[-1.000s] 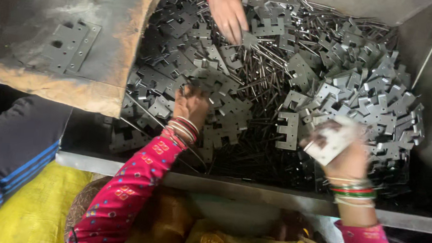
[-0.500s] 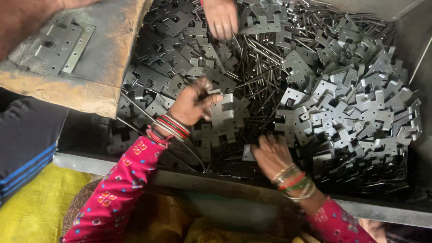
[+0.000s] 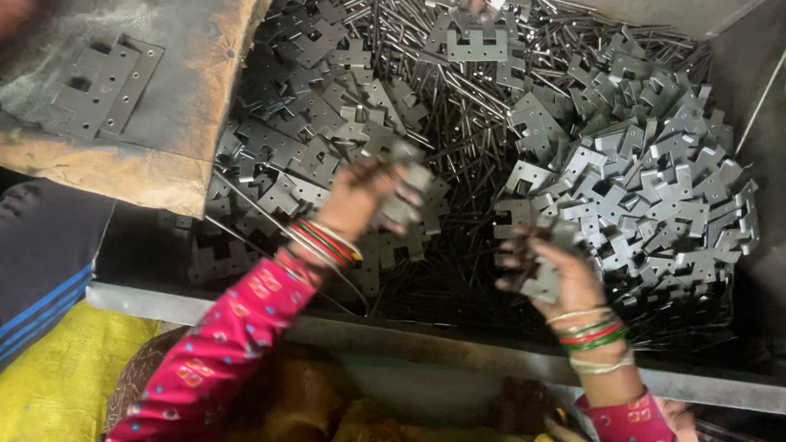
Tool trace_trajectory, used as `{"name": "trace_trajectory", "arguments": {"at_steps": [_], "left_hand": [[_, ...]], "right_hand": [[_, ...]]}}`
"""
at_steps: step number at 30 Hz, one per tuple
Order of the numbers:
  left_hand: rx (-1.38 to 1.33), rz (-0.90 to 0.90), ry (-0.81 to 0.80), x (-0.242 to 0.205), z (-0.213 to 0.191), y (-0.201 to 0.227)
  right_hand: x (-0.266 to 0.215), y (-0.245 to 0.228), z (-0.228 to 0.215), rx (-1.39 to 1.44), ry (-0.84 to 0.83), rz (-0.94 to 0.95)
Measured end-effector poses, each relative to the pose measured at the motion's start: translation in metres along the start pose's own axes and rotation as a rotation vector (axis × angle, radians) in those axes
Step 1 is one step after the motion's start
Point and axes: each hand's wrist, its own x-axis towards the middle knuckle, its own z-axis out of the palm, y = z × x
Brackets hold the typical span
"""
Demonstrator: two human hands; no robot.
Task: The person assembles metal hinges by inserting pins into hinge plates. They pick up a hinge plate and a pin, align them, and push the pin through the holes to connect the parts. The assembled hinges are placed into a large metal bin.
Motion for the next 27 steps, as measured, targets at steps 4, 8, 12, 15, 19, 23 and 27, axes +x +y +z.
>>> {"name": "trace_trajectory", "arguments": {"at_steps": [4,8,12,15,19,23,27], "left_hand": [[0.543,0.453,-0.140,-0.043,0.069,-0.033],[0.998,0.257,-0.018,-0.056,0.088,-0.051],[0.804,0.351,0.159,-0.043,0.055,-0.044],[0.766,0.483,0.137,-0.036,0.043,-0.036],[0.873,0.604,0.147,-0.037,0.050,-0.033],[1.222,0.475,0.199,-0.041,0.048,-0.016],[1.559,0.727,0.425,-0.040,0.018,0.020]], "right_hand": [[-0.013,0.030,0.049,0.131,-0.006,0.075],[-0.024,0.040,0.071,-0.463,-0.017,-0.106],[-0.012,0.014,0.034,-1.521,0.220,-0.405],[0.012,-0.005,-0.003,-1.998,0.385,-0.426],[0.032,0.000,-0.030,-1.925,0.265,-0.501],[0.024,0.010,-0.036,-1.558,0.362,-0.916],[0.010,0.011,-0.043,-1.151,0.427,-0.982]]}}
